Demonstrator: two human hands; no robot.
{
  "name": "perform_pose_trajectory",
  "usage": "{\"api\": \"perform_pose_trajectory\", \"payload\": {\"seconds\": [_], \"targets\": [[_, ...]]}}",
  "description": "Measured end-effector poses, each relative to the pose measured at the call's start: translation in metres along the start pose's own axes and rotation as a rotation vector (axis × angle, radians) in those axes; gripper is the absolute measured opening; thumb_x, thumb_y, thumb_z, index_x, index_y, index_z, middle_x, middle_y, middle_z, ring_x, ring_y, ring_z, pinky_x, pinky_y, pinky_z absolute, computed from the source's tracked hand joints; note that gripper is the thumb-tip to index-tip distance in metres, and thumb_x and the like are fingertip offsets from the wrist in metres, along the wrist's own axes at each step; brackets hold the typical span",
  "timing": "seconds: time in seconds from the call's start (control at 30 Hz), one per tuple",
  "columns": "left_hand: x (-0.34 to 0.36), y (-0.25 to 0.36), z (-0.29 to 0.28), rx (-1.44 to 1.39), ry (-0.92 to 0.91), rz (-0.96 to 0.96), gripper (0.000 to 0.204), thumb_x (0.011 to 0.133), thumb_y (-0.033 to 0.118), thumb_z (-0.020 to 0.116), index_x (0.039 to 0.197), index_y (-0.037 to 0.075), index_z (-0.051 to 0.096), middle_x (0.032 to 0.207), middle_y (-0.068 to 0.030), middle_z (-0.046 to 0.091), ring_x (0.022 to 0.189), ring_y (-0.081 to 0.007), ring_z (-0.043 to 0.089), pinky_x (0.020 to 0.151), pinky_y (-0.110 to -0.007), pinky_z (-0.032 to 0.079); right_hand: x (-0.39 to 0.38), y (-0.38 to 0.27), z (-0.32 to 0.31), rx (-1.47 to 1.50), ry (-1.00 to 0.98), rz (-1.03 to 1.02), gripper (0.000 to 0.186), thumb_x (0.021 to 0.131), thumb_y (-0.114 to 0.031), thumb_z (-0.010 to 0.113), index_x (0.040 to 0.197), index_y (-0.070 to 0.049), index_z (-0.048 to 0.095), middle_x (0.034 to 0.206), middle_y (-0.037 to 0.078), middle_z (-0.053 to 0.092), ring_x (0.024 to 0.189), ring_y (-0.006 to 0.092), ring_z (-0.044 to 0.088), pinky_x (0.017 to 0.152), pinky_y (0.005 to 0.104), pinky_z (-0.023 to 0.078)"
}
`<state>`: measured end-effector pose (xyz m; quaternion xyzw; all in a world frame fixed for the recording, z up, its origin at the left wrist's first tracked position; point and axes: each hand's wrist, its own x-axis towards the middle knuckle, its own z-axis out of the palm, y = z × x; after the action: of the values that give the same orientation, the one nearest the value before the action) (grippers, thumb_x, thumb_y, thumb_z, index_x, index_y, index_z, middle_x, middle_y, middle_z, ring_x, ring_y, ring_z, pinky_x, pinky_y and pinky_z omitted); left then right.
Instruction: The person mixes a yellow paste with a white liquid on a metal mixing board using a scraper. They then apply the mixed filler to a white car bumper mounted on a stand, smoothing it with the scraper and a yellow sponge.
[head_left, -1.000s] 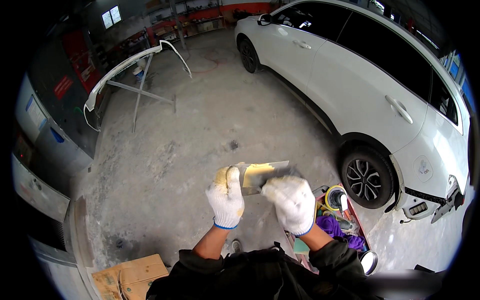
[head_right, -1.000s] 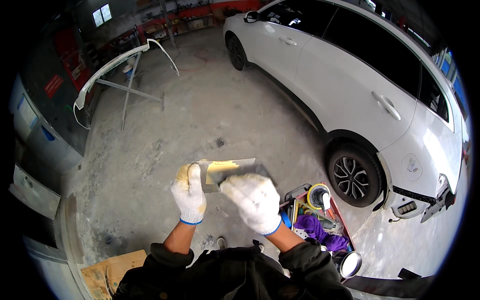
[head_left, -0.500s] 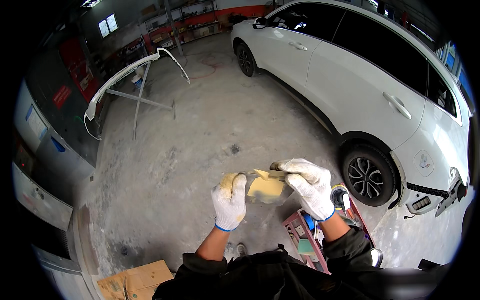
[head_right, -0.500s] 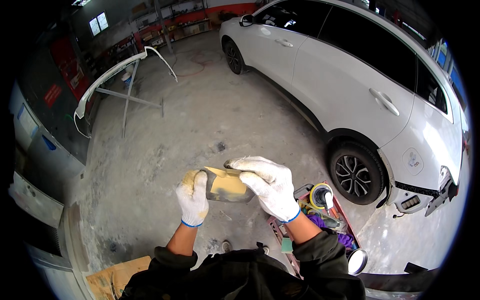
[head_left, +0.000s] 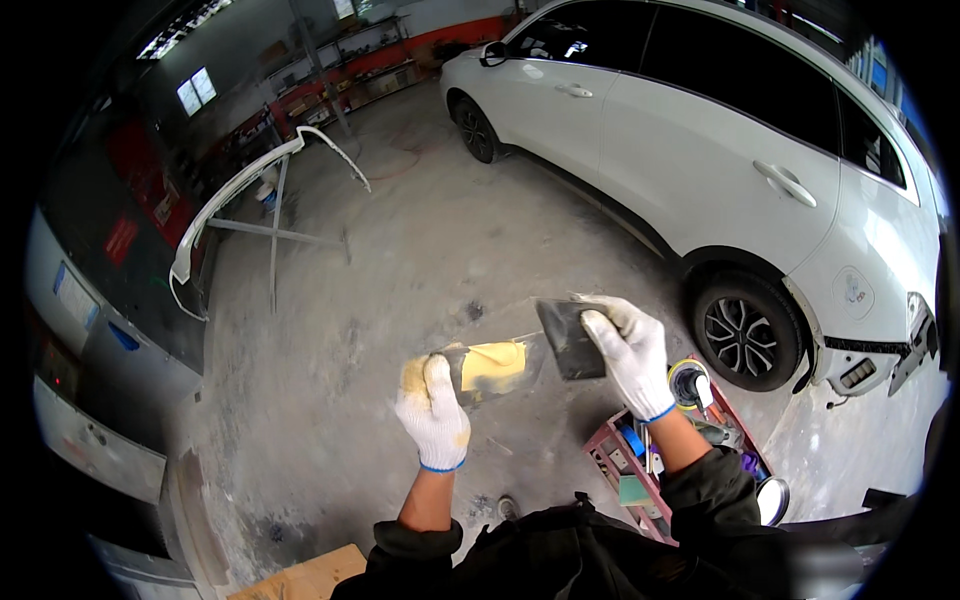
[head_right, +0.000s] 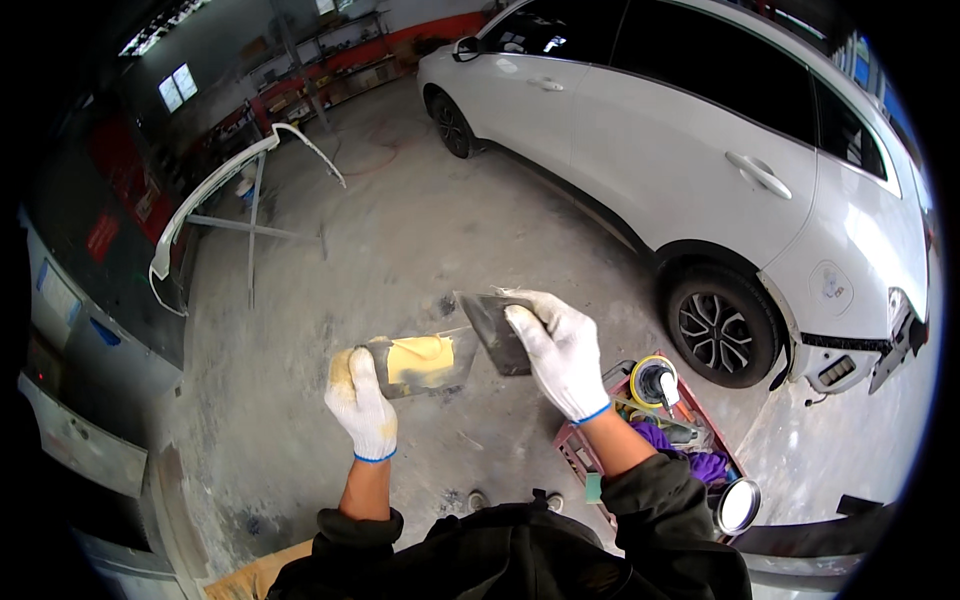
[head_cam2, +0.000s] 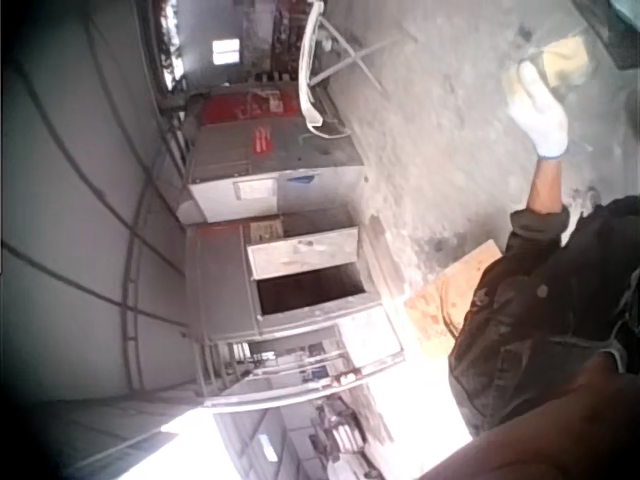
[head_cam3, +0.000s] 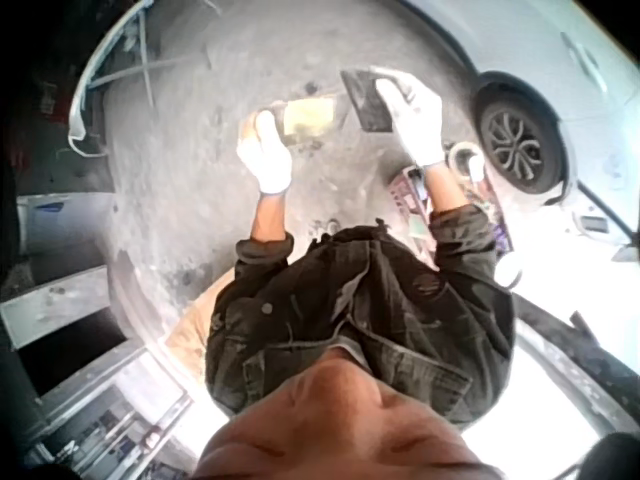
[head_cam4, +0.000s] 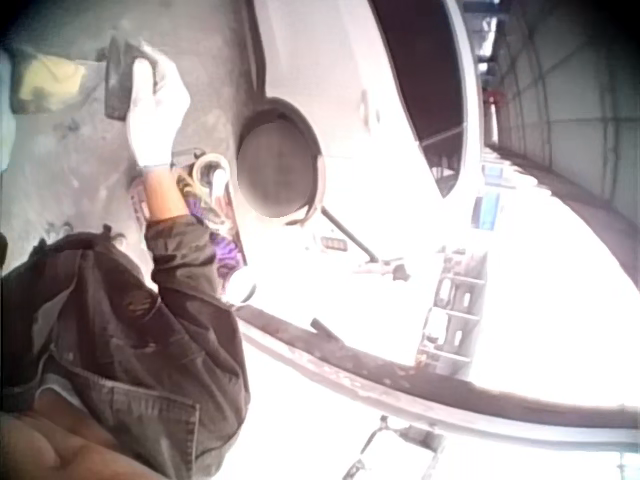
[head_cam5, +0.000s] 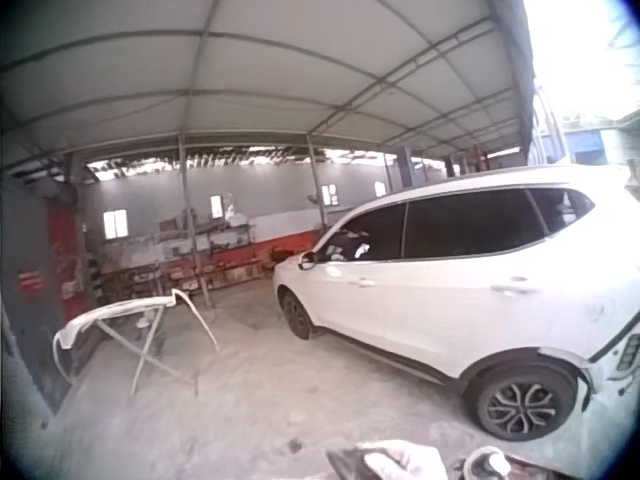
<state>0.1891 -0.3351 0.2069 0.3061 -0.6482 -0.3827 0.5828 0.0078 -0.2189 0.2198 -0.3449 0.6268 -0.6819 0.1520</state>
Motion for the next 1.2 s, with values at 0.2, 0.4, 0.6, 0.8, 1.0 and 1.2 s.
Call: {"api": "perform_pose_trajectory", "payload": {"seconds": [0.2,0.4,0.6,0.8,1.0,1.2], "targets": [[-0.018,-0.009,0.015,-0.033,0.011,-0.011,0.024,0.1,0.016,0.053,0.098,-0.004,0.066,0.089,-0.0097,0.069,0.079,-0.0165,0.061,0.074,-0.032,0.049,-0.015,0.041,0.032,0.234,0.101,0.236,0.02,0.095,-0.007,0.063,0.11,0.005,0.069,0.091,0.004,0.073,0.075,0.0061,0.062,0.068,0.0224,0.052],[-0.031,-0.007,0.031,-0.023,-0.091,-0.069,0.028,0.103,0.02,0.048,0.095,-0.004,0.063,0.086,-0.0071,0.064,0.079,-0.0155,0.058,0.072,-0.03,0.047,-0.029,0.049,0.046,0.449,0.125,0.4,0.019,0.096,-0.008,0.062,0.107,0.005,0.07,0.088,0.003,0.072,0.072,0.0066,0.062,0.066,0.0222,0.052],[-0.049,-0.001,0.032,0.132,-0.216,0.033,0.022,0.1,0.014,0.05,0.089,-0.002,0.06,0.07,-0.0122,0.057,0.062,-0.0224,0.054,0.058,-0.038,0.041,-0.025,0.033,0.049,0.524,0.231,0.328,0.02,0.096,-0.009,0.063,0.11,0.002,0.07,0.092,0.001,0.071,0.077,0.0069,0.061,0.071,0.0221,0.049],[-0.047,-0.019,0.017,0.265,-0.271,0.116,0.02,0.098,0.015,0.055,0.09,-0.001,0.063,0.068,-0.0157,0.059,0.057,-0.0302,0.057,0.057,-0.038,0.046,0.007,0.007,0.015,0.567,0.223,-0.039,0.024,0.096,-0.009,0.062,0.117,0.003,0.067,0.105,0.003,0.07,0.092,0.0078,0.061,0.085,0.0236,0.048],[-0.027,-0.015,0.019,0.084,-0.049,-0.073,0.02,0.098,0.015,0.058,0.092,-0.003,0.065,0.075,-0.0066,0.064,0.067,-0.0153,0.056,0.065,-0.033,0.048,-0.002,0.01,-0.011,0.225,-0.436,0.031,0.025,0.095,-0.014,0.066,0.116,-0.002,0.07,0.111,0.006,0.072,0.099,0.0093,0.063,0.09,0.0252,0.048],[-0.018,-0.017,0.01,0.036,0.011,-0.079,0.022,0.099,0.015,0.057,0.091,-0.003,0.065,0.08,-0.0053,0.066,0.074,-0.0134,0.058,0.07,-0.031,0.049,0.003,0.014,-0.021,-0.1,-0.586,0.03,0.024,0.095,-0.02,0.066,0.114,-0.007,0.072,0.102,0.008,0.074,0.09,0.0153,0.066,0.085,0.0303,0.051]]}}
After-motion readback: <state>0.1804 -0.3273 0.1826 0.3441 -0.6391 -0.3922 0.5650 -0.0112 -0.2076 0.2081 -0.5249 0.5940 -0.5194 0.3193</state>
